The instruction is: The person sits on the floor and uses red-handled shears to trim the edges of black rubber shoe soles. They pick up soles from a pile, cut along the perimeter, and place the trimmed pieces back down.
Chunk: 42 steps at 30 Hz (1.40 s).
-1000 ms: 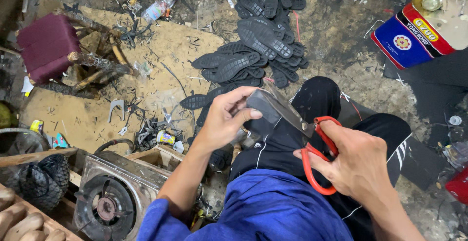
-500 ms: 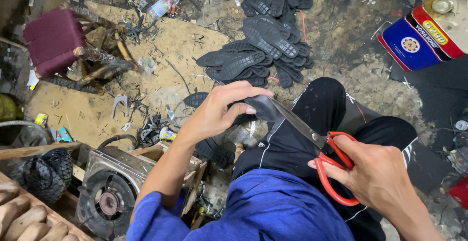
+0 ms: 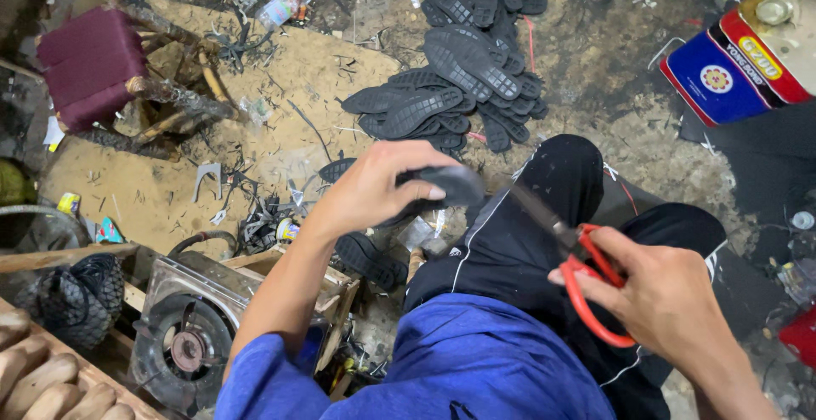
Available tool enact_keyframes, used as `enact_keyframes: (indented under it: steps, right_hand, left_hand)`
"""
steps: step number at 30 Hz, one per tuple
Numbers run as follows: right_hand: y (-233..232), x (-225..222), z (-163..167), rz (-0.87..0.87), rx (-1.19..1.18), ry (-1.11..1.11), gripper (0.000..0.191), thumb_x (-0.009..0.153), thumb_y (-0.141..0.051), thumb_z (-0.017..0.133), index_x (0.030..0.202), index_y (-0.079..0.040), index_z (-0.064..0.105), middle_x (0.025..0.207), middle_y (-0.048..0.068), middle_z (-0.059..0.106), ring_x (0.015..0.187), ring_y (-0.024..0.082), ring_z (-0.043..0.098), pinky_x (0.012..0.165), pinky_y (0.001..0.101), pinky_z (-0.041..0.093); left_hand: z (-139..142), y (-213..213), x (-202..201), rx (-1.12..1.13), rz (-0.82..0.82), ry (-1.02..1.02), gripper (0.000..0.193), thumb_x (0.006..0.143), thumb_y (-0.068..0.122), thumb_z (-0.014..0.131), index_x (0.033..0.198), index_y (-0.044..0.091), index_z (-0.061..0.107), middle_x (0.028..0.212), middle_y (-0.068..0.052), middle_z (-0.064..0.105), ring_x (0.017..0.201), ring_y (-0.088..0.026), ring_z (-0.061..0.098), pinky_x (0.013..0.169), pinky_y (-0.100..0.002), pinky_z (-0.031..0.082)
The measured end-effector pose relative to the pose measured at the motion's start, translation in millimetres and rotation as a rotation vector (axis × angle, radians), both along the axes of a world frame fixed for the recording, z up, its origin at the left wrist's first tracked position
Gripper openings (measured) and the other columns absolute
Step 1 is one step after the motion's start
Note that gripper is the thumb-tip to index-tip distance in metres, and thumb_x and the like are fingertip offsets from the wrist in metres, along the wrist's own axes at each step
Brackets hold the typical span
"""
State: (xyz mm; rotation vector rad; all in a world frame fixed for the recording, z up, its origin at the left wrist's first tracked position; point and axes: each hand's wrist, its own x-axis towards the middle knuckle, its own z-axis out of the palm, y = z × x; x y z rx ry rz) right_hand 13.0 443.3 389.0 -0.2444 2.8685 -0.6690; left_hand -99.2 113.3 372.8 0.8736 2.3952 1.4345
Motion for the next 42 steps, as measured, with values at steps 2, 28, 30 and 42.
enact_keyframes:
  steps: [2,28,30,42]
  right_hand:
    - [2.9,1.4,-10.9,0.006,0.050,0.060,0.050,0.073,-0.049,0.086,0.096,-0.007,0.071,0.064,0.009,0.064,0.047,0.029,0.061,0.047,0.0403,0.048]
    - [-59.1,-1.5,-11.2,-0.249,-0.159,0.196,0.064,0.064,-0.044,0.087,0.106,-0.003,0.063,0.075,0.009,0.061,0.068,0.028,0.064,0.059,0.0402,0.047]
    - [-60.9,-3.5,-7.7,-0.246,-0.165,0.211,0.064,0.063,-0.044,0.088,0.106,-0.003,0.063,0.075,0.009,0.061,0.067,0.027,0.063,0.058,0.0399,0.047]
    - [-52.6,-2.2,9.6,-0.186,-0.142,0.050,0.061,0.064,-0.050,0.086,0.106,-0.008,0.068,0.054,0.007,0.059,0.053,0.028,0.064,0.049,0.0395,0.047]
  left_hand:
    - [-12.1,1.5,-7.1,0.046,0.256,-0.018,0.030,0.086,0.006,0.085,0.112,0.005,0.069,0.095,-0.006,0.073,0.085,-0.019,0.067,0.077,-0.035,0.055]
    - [-46.3,94.6,51.5,1.496,0.349,-0.792,0.047,0.105,0.004,0.063,0.144,0.010,0.037,0.135,-0.018,0.061,0.121,-0.025,0.065,0.105,-0.044,0.055]
    - [-45.9,95.1,52.5,1.490,0.335,-0.789,0.049,0.105,0.004,0.063,0.145,0.011,0.036,0.137,-0.018,0.061,0.121,-0.026,0.065,0.104,-0.044,0.056]
    - [-49.0,71.5,41.6,1.360,0.312,-0.673,0.059,0.104,-0.010,0.061,0.153,0.010,0.033,0.136,-0.022,0.063,0.119,-0.026,0.067,0.098,-0.037,0.058]
